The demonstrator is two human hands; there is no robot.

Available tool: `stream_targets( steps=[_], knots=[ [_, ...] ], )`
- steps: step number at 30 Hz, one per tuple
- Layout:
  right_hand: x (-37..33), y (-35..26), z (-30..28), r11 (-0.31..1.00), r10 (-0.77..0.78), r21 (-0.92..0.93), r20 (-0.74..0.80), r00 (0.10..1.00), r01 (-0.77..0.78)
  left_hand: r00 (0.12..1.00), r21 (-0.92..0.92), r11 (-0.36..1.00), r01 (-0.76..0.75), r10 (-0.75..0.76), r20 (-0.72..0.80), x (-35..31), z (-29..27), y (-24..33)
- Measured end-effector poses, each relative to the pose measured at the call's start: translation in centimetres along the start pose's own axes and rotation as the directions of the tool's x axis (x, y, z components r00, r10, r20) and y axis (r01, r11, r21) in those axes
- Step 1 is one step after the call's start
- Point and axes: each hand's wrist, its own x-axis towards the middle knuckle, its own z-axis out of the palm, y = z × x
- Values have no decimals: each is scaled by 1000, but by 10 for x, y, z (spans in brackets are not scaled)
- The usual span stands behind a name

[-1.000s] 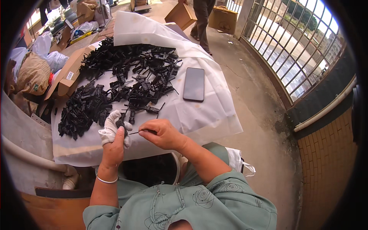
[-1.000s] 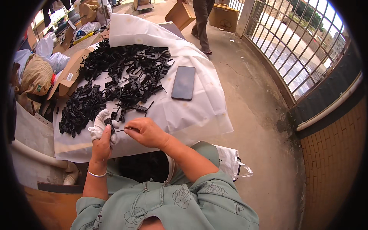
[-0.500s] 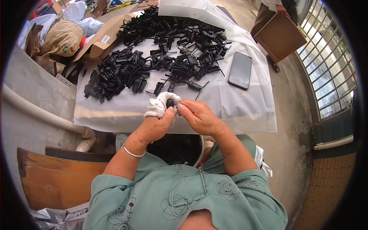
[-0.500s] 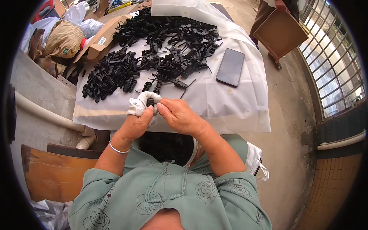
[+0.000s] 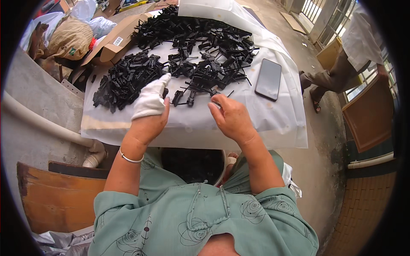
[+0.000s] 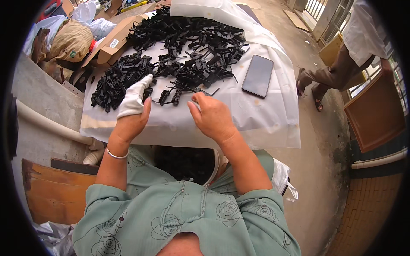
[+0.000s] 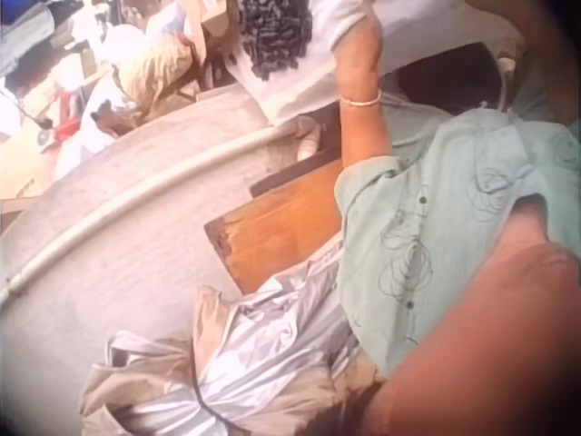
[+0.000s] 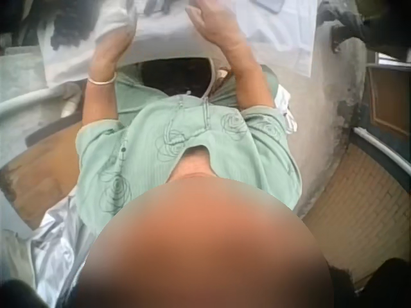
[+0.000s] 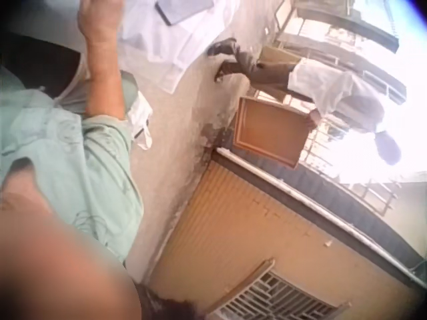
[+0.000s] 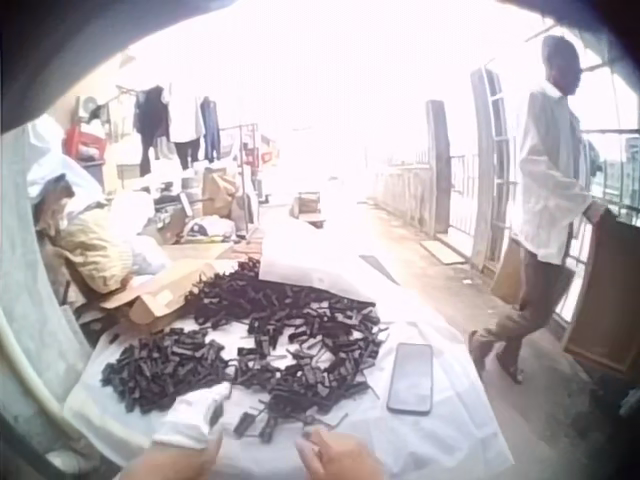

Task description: Cleaning and inspecting small black plastic components with a white cloth.

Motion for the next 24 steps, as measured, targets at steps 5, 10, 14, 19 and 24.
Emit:
stream_targets(
  steps=[5,10,14,19,24],
  knots=[
    [4,32,1,881,157,-456,37,987,-123,996,342,939,24,8,-93,6,-7,-16],
    [4,11,-11,961,184,-229,104,977,-156,891,-717,531,453,-310,333,-28,39,24],
    [-8,-9,-2,909,221,267,341,913,-320,878,-808,351,474,-257,404,-31,51,40],
    [-7,-19,-4,927,-60,374,254,965,-40,835,-828,197,526,-307,457,-32,50,36],
    [-13,-28,7,925,-198,335,24,980,179,843,-858,128,497,-307,442,-33,47,43]
  ],
)
